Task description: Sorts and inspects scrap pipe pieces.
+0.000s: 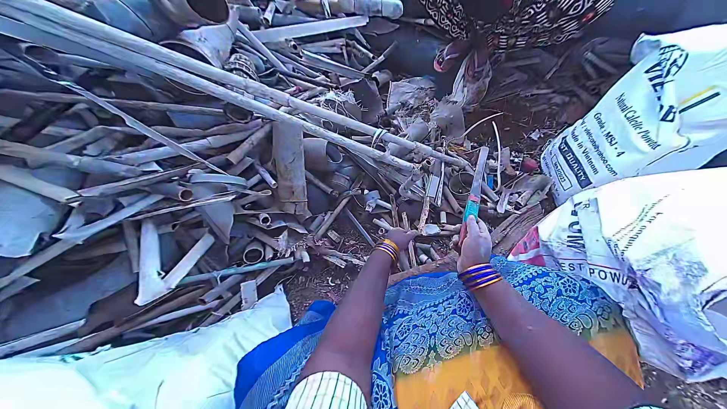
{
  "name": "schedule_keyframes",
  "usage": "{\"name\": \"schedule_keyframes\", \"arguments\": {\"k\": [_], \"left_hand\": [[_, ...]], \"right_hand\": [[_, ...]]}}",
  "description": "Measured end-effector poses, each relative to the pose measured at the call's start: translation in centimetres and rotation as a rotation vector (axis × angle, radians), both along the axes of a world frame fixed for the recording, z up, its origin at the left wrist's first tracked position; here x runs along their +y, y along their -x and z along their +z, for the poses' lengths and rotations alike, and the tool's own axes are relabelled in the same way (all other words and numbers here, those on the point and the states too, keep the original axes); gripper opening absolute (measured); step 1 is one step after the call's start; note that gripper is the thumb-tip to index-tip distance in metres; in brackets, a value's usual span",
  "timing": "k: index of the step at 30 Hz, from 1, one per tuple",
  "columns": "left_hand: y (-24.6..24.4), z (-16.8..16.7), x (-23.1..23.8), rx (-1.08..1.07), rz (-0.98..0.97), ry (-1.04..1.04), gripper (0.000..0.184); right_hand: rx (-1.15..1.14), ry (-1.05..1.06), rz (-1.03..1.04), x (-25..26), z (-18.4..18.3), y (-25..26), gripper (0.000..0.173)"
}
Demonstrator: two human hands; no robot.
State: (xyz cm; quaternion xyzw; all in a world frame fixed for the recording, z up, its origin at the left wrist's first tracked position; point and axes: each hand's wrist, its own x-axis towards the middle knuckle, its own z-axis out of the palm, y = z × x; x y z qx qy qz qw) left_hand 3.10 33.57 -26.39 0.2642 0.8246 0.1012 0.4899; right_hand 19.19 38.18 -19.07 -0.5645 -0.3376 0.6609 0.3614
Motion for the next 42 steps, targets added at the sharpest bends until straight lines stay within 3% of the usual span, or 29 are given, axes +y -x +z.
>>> {"name": "schedule_keyframes", "arguments": {"k": [4,7,12,16,21,26,31,39,42], "left_hand": [[-1.9,-6.4,3.5,-0.173,0.296,-0.061,0.06],[-2.8,-7.5,4.5,-0.162,0.394,-0.135,0.045],[-0.2,-1.3,2.4,-0.001,0.208,-0.019,0.041],[2.5,6.6,-4.5,0.112,0.115,0.006,0.041],[1.0,12.7,-15.7,0.299,0.361,-0.163,0.037],[-1.9,11.4,-21.3,0.544,0.682,-0.284,0.042],[-2.1,9.4,-22.4,0.61,0.682,-0.15,0.044],[-3.5,10.0,-20.9,0.636,0.683,-0.102,0.045],[-3.5,9.5,-20.7,0.665,0.654,-0.099,0.044]], "right_hand": [[0.019,0.033,0.024,0.3,-0.9,0.7,0.034],[0.005,0.069,0.048,0.5,-1.2,1.0,0.034],[0.041,0.098,0.031,0.4,-0.4,1.0,0.034],[0.022,0.048,0.078,-0.2,0.4,0.7,0.034],[-0.35,-0.412,0.663,-2.3,0.2,-1.0,0.047],[-0.452,-0.782,1.104,-7.8,0.9,-2.6,0.049],[-0.497,-1.023,1.321,-12.1,1.9,-5.0,0.049],[-0.696,-0.874,1.581,-13.6,3.7,-5.6,0.053],[-0.687,-0.89,1.576,-13.5,3.3,-5.6,0.053]]}}
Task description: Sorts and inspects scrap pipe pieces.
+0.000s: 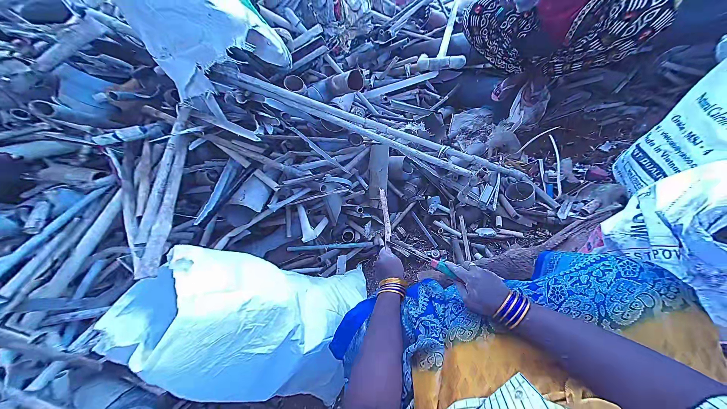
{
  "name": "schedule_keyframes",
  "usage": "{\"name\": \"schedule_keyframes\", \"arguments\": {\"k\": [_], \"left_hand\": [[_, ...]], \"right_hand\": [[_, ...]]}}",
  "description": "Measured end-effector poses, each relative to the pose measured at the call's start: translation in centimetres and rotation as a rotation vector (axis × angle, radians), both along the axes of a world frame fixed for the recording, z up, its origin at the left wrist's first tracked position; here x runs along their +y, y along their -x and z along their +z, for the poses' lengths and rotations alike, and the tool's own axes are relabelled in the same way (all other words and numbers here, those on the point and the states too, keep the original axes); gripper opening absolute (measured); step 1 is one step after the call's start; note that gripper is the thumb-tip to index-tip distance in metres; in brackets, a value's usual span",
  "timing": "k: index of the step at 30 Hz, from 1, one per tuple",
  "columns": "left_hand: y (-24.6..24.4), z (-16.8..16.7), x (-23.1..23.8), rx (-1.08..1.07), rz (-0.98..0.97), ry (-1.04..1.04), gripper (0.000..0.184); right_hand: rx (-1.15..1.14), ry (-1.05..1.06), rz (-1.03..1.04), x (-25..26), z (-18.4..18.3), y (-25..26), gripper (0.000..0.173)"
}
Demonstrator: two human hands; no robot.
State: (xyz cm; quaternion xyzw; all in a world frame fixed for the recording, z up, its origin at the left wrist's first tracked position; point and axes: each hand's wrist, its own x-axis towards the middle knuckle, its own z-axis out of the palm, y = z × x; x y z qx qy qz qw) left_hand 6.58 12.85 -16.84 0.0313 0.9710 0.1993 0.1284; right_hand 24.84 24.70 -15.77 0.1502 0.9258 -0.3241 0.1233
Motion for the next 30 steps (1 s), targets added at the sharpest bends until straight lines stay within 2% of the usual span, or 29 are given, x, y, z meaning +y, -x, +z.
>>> {"name": "schedule_keyframes", "arguments": {"k": [7,10,15,19,24,27,30], "left_hand": [[-0.1,-0.8,0.3,0.085,-0.06,0.078,0.043],[-0.2,-0.3,0.4,0.109,-0.066,0.093,0.044],[0.9,-0.6,0.1,0.127,0.026,-0.026,0.042],[0.6,-0.7,0.1,0.111,0.023,0.019,0.043],[0.1,-0.6,0.4,0.128,-0.013,0.057,0.043],[0.0,-0.6,0.4,0.123,-0.012,0.021,0.042],[-0.2,-0.7,0.9,0.102,0.021,-0.013,0.041]], "right_hand": [[-0.003,0.054,-0.066,2.0,0.4,0.2,0.052],[0.05,0.002,-0.02,2.6,0.1,0.3,0.053],[0.186,-0.07,0.09,0.3,-0.7,0.1,0.053],[0.142,-0.061,0.096,-0.6,-0.3,0.0,0.054],[0.083,-0.028,0.068,0.7,0.4,0.1,0.053],[0.03,0.002,0.054,1.0,0.3,0.3,0.055],[0.084,-0.007,0.056,0.5,0.1,0.2,0.055]]}}
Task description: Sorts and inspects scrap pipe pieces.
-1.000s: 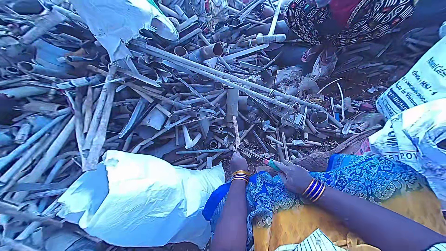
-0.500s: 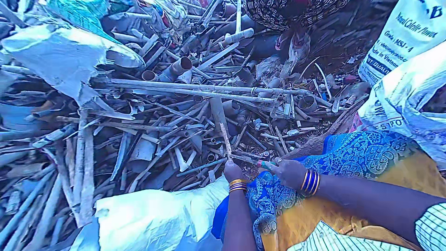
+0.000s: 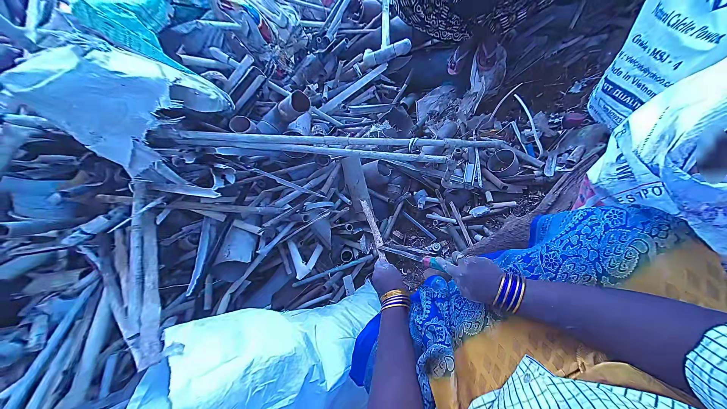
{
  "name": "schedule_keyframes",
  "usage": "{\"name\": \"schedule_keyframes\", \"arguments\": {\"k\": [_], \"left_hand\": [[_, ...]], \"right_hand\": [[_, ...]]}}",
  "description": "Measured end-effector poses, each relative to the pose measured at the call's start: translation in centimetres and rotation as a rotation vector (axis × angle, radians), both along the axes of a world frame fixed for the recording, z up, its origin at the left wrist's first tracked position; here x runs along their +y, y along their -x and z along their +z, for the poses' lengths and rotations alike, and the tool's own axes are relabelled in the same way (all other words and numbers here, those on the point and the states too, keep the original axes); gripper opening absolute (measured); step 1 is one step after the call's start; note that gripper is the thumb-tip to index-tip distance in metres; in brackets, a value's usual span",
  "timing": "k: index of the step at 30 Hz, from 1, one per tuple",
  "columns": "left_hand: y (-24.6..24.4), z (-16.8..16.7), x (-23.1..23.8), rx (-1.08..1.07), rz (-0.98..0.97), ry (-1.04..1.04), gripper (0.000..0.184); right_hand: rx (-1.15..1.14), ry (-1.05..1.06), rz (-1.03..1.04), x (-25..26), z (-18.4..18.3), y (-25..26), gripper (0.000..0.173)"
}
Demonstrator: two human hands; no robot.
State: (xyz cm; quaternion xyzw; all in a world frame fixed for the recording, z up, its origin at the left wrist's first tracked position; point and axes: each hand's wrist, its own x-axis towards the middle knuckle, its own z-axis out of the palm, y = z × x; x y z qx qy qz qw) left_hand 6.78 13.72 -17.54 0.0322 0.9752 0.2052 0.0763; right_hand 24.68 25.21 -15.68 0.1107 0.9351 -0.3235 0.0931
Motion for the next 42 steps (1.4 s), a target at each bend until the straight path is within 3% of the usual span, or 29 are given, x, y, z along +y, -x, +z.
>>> {"name": "schedule_keyframes", "arguments": {"k": [5,10,18,26,28,31,34,37,42], "left_hand": [[-1.3,0.0,0.7,-0.029,-0.131,0.106,0.043],[-5.1,0.3,2.2,-0.082,-0.392,0.209,0.044],[-0.9,-0.4,1.2,-0.062,-0.21,0.078,0.041],[-4.6,-0.6,1.1,-0.082,-0.594,-0.083,0.04],[-4.7,-0.2,1.3,-0.088,-0.608,-0.054,0.04],[-4.1,0.5,1.9,-0.064,-0.531,0.157,0.04],[-2.7,0.4,1.6,0.176,-0.486,0.296,0.041],[-1.3,-0.4,0.3,0.534,-0.529,0.177,0.034],[-0.1,-2.0,-0.9,0.929,-0.644,0.003,0.03]], "right_hand": [[-0.078,0.016,-0.014,-1.0,0.5,0.1,0.056],[-0.164,0.022,-0.197,2.8,-0.3,1.9,0.06],[-0.131,0.024,-0.045,0.2,0.8,0.3,0.056],[-0.209,-0.011,-0.344,5.8,0.5,2.3,0.056],[-0.207,0.052,-0.445,6.9,-0.2,2.4,0.054],[-0.187,0.25,-0.625,8.5,-1.5,2.4,0.047],[-0.09,0.316,-0.771,8.6,-1.9,2.6,0.047],[-0.004,0.288,-0.77,7.5,-1.6,2.9,0.05],[0.066,0.152,-0.312,6.2,-2.7,2.6,0.053]]}}
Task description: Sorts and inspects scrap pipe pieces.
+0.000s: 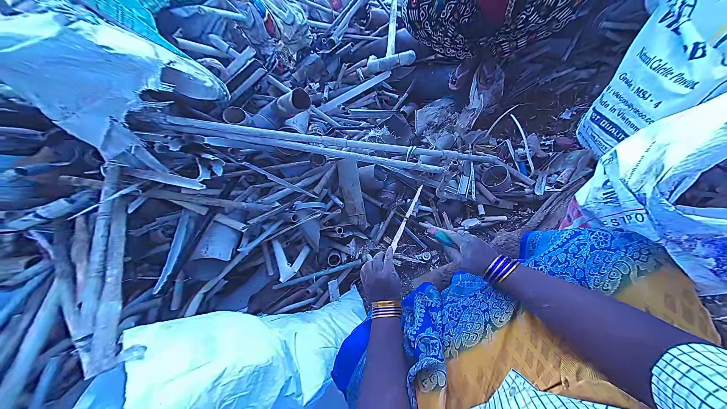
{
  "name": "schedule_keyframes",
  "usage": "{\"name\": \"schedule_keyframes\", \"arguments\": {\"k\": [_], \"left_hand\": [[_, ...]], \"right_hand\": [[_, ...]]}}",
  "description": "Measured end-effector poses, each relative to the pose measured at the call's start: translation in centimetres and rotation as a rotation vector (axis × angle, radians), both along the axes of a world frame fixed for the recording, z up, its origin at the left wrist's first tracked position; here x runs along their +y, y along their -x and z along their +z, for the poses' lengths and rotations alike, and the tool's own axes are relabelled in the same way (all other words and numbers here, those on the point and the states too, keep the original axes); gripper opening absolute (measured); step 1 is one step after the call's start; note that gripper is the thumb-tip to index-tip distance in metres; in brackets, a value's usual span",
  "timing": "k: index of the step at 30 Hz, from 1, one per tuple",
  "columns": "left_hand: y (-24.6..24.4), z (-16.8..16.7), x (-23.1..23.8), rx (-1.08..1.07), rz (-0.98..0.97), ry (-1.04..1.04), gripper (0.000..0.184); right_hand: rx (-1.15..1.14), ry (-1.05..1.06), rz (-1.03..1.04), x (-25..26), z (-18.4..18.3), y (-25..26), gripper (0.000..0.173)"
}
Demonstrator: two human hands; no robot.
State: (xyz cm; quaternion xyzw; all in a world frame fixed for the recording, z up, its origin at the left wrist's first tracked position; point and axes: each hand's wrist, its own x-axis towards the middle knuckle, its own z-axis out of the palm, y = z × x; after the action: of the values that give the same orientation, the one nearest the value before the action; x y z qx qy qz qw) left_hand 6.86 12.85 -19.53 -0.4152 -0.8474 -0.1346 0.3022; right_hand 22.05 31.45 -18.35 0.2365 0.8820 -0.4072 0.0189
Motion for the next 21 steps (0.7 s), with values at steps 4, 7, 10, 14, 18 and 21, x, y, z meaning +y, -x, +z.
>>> {"name": "schedule_keyframes", "arguments": {"k": [4,7,10,14,18,21], "left_hand": [[-0.5,0.5,-0.7,-0.039,-0.025,-0.05,0.03],[-0.6,2.3,-2.2,-0.02,0.023,-0.179,0.027],[-0.7,6.9,-5.7,0.13,0.173,-0.345,0.024],[-1.7,15.9,-13.3,0.542,0.391,-0.541,0.019],[-4.6,23.6,-21.6,0.53,0.784,-0.511,0.024],[-5.3,26.9,-25.0,0.216,1.032,-0.415,0.031]], "right_hand": [[0.01,-0.091,0.108,-0.7,0.3,-0.4,0.053],[-0.015,0.019,-0.219,0.9,-1.2,-0.2,0.05],[0.025,0.056,-0.464,2.5,-2.5,-0.1,0.047],[0.142,0.094,-0.524,2.3,-3.0,-0.9,0.045],[0.134,0.08,-0.466,1.3,-3.0,-1.3,0.043],[0.132,0.088,-0.482,1.2,-3.0,-1.6,0.042]]}}
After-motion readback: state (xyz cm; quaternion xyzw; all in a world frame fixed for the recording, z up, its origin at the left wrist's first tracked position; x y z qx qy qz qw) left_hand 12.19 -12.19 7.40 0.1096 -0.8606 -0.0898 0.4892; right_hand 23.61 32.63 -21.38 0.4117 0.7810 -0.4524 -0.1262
